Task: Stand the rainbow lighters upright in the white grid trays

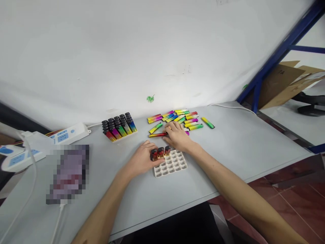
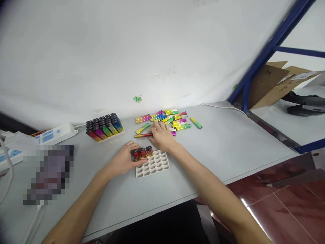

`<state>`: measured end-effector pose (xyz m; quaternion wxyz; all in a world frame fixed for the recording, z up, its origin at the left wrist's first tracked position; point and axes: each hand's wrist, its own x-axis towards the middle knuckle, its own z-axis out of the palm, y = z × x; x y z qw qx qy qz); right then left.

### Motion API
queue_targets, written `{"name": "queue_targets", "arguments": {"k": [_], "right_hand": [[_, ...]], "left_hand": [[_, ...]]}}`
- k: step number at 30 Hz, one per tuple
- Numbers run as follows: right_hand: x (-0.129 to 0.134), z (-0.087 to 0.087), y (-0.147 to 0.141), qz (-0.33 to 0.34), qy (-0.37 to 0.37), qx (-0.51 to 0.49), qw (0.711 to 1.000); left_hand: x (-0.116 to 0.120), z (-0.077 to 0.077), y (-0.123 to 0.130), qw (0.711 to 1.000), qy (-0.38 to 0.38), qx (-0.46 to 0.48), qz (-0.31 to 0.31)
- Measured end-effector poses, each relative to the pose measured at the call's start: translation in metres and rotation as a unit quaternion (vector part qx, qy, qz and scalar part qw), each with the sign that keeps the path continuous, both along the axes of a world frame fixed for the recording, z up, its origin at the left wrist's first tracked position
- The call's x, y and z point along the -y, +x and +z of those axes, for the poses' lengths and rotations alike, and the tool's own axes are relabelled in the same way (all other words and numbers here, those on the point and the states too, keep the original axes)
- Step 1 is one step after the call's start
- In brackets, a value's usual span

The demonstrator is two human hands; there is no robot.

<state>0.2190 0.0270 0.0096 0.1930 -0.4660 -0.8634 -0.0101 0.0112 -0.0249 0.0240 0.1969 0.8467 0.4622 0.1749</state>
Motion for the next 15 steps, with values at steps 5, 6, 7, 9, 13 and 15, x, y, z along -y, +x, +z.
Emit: {"name": "queue_targets", "arguments": {"k": [5, 6, 7, 9, 13, 15], "right_hand": [[0.003, -0.001, 0.006, -0.013, -0.033, -0.098, 0.995], [0.004, 0.0, 0.008, -0.012, -0.047, -0.157, 0.986], [0.006, 0.001, 0.011, -0.013, -0.069, -0.231, 0.97], [0.009, 0.004, 0.016, -0.016, -0.15, -0.403, 0.903], [0.017, 0.013, 0.022, -0.012, -0.311, -0.641, 0.702], [0.019, 0.016, 0.023, -0.021, -0.338, -0.677, 0.653]], "left_hand": [[-0.002, 0.0, -0.001, 1.0, -0.017, -0.003, -0.021], [-0.002, 0.0, -0.001, 1.0, -0.02, -0.004, -0.022], [-0.002, 0.0, -0.001, 1.0, -0.023, -0.004, -0.021], [-0.001, 0.0, -0.002, 0.999, -0.028, -0.006, -0.015], [0.0, 0.002, -0.002, 1.0, -0.024, -0.007, -0.015], [0.0, 0.002, -0.001, 1.0, -0.019, -0.011, -0.015]]}}
